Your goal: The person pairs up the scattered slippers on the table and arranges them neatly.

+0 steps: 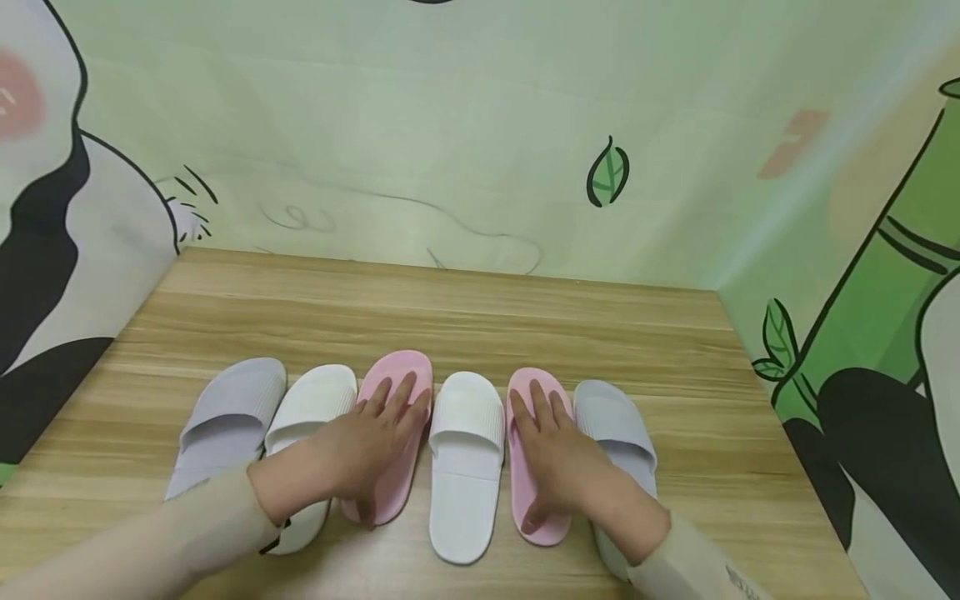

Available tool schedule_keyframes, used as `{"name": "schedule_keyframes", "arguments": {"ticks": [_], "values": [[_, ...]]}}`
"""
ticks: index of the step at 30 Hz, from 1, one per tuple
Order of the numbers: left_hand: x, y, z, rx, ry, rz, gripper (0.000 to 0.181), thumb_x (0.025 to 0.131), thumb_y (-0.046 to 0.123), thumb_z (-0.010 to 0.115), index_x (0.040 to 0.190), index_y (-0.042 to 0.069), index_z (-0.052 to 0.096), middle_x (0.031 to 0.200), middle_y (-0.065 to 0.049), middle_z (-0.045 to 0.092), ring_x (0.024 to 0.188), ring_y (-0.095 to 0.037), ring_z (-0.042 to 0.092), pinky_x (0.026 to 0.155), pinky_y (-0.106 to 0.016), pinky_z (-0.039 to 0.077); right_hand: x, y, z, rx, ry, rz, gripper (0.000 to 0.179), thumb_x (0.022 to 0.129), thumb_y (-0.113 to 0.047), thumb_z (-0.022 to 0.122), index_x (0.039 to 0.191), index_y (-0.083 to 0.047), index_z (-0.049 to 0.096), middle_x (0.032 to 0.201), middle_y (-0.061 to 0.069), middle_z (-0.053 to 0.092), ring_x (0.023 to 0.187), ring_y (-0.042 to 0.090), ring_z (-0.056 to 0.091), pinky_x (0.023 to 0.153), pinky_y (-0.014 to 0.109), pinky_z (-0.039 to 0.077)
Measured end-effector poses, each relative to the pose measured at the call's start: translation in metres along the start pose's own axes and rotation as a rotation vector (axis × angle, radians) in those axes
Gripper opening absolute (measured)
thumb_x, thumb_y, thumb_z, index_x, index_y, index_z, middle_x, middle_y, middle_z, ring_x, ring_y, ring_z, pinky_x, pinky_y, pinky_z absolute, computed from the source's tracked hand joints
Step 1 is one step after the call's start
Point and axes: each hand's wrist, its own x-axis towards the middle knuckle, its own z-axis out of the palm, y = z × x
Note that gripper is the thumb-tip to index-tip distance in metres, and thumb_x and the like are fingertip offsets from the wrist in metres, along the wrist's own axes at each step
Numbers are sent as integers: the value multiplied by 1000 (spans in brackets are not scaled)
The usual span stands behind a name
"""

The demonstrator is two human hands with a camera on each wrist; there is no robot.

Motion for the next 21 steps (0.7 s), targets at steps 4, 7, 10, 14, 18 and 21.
{"name": "schedule_keyframes", "arguments": {"ticks": [4,7,10,14,18,21], "values": [[3,-2,-2,13,3,1,158,43,45,105,165,4,13,171,-28,11,154,-52,26,119,-55,42,4,2,-1,-2,-9,3,158,47,-40,105,165,1,8,169,35,2,154,60,11,118,68,33],[6,-3,-5,24,1,-4,157,44,46,105,164,4,14,171,-28,12,153,-52,28,119,-55,42,7,3,-3,-6,-18,13,158,48,-40,105,165,0,7,170,34,1,155,59,10,116,68,36],[9,-4,-6,25,-4,-15,156,44,45,105,164,4,15,171,-27,13,153,-52,28,119,-54,42,10,4,-4,-3,-26,20,158,49,-40,104,165,-1,6,170,33,-1,155,58,9,114,68,38],[13,-5,-9,20,-11,-24,154,45,42,105,164,4,16,171,-27,13,154,-51,28,119,-54,42,13,6,-6,-1,-31,13,156,51,-39,104,165,0,5,170,33,-2,155,58,8,116,67,36],[17,-6,-12,24,-28,-29,151,48,41,104,165,4,15,172,-26,12,154,-51,26,120,-55,40,15,8,-7,-17,-31,5,155,53,-41,103,165,0,4,170,33,-2,155,58,8,116,68,35],[19,-8,-12,42,-37,-38,151,49,43,103,165,5,14,172,-26,11,155,-51,26,120,-56,40,17,10,-7,-33,-27,-1,154,54,-42,102,165,1,5,170,34,-2,155,58,8,117,68,34]]}}
